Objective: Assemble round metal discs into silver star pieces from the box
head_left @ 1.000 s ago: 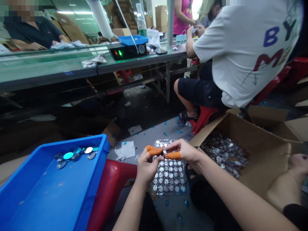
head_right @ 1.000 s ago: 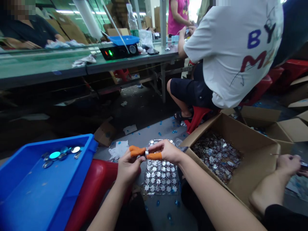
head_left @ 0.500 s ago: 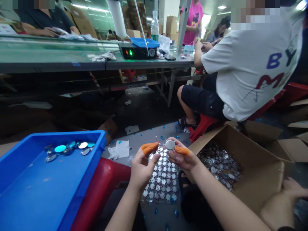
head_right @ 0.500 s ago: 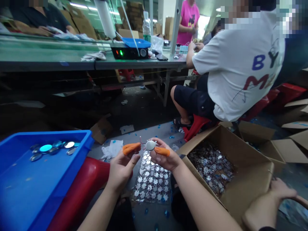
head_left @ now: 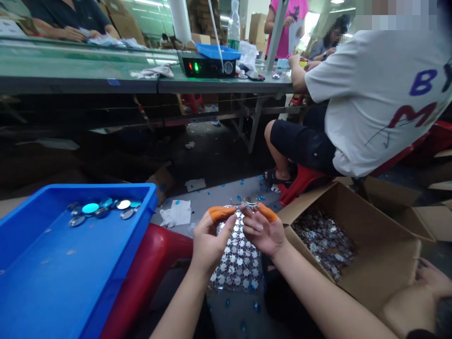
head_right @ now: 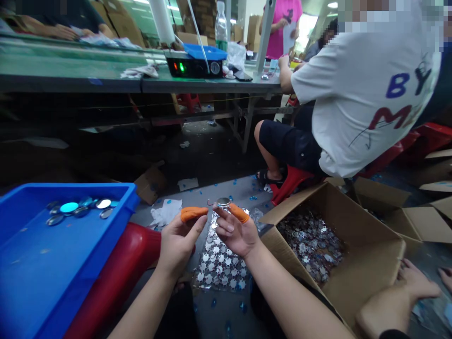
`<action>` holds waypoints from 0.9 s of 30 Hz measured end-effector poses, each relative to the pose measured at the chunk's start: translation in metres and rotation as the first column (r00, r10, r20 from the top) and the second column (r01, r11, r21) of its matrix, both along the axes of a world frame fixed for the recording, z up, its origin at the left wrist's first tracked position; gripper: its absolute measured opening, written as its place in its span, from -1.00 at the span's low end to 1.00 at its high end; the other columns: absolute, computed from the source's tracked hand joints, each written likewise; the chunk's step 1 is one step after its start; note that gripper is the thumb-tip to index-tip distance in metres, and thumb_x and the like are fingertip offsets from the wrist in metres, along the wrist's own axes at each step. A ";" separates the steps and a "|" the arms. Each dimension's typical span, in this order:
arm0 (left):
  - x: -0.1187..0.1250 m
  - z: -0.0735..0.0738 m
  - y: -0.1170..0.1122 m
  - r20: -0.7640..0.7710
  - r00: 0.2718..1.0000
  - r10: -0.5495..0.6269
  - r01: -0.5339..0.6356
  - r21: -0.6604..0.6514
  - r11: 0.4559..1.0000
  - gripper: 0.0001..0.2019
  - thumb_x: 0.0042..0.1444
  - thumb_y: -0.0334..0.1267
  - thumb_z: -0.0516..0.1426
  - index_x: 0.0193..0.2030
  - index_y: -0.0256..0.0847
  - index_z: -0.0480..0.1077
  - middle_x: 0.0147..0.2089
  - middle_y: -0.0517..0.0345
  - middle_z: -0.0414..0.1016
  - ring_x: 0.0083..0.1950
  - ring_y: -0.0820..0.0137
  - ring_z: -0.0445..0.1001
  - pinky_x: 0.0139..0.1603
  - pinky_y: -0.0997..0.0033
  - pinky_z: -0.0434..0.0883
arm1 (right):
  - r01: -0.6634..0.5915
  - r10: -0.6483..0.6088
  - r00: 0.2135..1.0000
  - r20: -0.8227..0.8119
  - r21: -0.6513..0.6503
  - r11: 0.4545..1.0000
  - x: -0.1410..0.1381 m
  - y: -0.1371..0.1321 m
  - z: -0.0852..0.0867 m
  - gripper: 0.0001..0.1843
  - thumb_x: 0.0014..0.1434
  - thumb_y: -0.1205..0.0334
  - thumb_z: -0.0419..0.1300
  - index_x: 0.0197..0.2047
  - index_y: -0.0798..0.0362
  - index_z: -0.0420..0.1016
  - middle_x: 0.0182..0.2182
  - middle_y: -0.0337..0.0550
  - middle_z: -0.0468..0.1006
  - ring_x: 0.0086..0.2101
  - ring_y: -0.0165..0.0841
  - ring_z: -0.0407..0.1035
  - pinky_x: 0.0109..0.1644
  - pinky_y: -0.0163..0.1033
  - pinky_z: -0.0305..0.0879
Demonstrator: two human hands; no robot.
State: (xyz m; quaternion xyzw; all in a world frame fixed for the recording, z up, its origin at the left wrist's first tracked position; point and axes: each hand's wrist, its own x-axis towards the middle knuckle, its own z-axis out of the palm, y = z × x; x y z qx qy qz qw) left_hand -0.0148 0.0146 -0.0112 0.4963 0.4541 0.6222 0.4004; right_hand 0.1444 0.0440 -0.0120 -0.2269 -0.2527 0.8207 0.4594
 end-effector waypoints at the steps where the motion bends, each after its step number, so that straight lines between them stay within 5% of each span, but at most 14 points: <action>1: 0.001 -0.001 0.000 0.077 0.997 -0.009 0.014 -0.063 0.998 -0.80 0.12 -0.19 0.34 -0.14 -0.19 0.60 -0.14 0.02 0.57 -0.07 0.30 0.50 0.02 0.34 0.42 | -0.002 0.002 1.000 0.002 0.002 1.000 -0.001 0.001 0.000 -0.69 0.23 -0.02 0.18 -0.09 0.01 0.50 -0.05 -0.08 0.55 -0.57 -0.50 -0.19 -0.56 -0.35 -0.06; 5: 0.008 -0.001 0.000 0.504 0.862 -0.052 0.238 -0.312 0.920 -0.73 0.03 -0.13 0.38 -0.20 -0.28 0.60 -0.27 0.05 0.56 -0.24 0.41 0.46 -0.20 0.48 0.39 | 0.065 -0.066 0.997 0.046 0.008 0.998 -0.004 0.003 0.000 -0.69 0.12 0.10 0.30 -0.07 -0.06 0.42 -0.14 -0.15 0.56 -0.57 -0.51 -0.09 -0.54 -0.37 -0.08; 8: 0.014 0.001 -0.001 0.713 0.699 -0.057 0.412 -0.336 0.847 -0.70 0.06 -0.14 0.37 -0.13 -0.29 0.59 -0.21 0.03 0.56 -0.23 0.45 0.47 -0.23 0.53 0.39 | 0.121 -0.122 0.988 0.098 0.012 0.993 -0.007 0.004 -0.003 -0.56 0.05 0.12 0.36 -0.02 -0.11 0.36 -0.25 -0.26 0.52 -0.59 -0.55 -0.07 -0.54 -0.40 -0.05; 12: 0.019 0.002 0.000 0.826 0.564 -0.011 0.482 -0.318 0.817 -0.75 0.10 -0.19 0.35 -0.14 -0.29 0.57 -0.18 0.07 0.55 -0.27 0.52 0.45 -0.28 0.59 0.38 | 0.140 -0.138 0.981 0.134 -0.004 0.990 -0.012 0.002 -0.009 -0.49 -0.02 0.14 0.40 -0.01 -0.10 0.37 -0.55 -0.42 0.27 -0.60 -0.54 -0.05 -0.51 -0.42 0.11; 20: 0.019 -0.003 0.004 0.840 0.535 0.088 0.432 -0.362 0.826 -0.79 0.02 -0.28 0.38 -0.23 -0.32 0.54 -0.29 0.13 0.52 -0.35 0.57 0.41 -0.36 0.64 0.38 | 0.180 -0.177 0.961 0.211 0.001 0.984 -0.019 0.001 -0.011 -0.50 -0.09 0.19 0.40 -0.04 -0.07 0.42 -0.52 -0.40 0.27 -0.60 -0.53 -0.04 -0.48 -0.38 0.19; 27: 0.013 -0.006 0.003 0.846 0.524 0.102 0.430 -0.366 0.825 -0.80 -0.01 -0.31 0.40 -0.30 -0.36 0.53 -0.34 0.14 0.49 -0.38 0.58 0.40 -0.40 0.67 0.37 | 0.159 -0.175 0.947 0.270 0.082 0.984 -0.022 0.004 -0.012 -0.50 -0.06 0.13 0.41 -0.03 -0.05 0.43 -0.41 -0.33 0.34 -0.60 -0.58 -0.11 -0.54 -0.37 0.01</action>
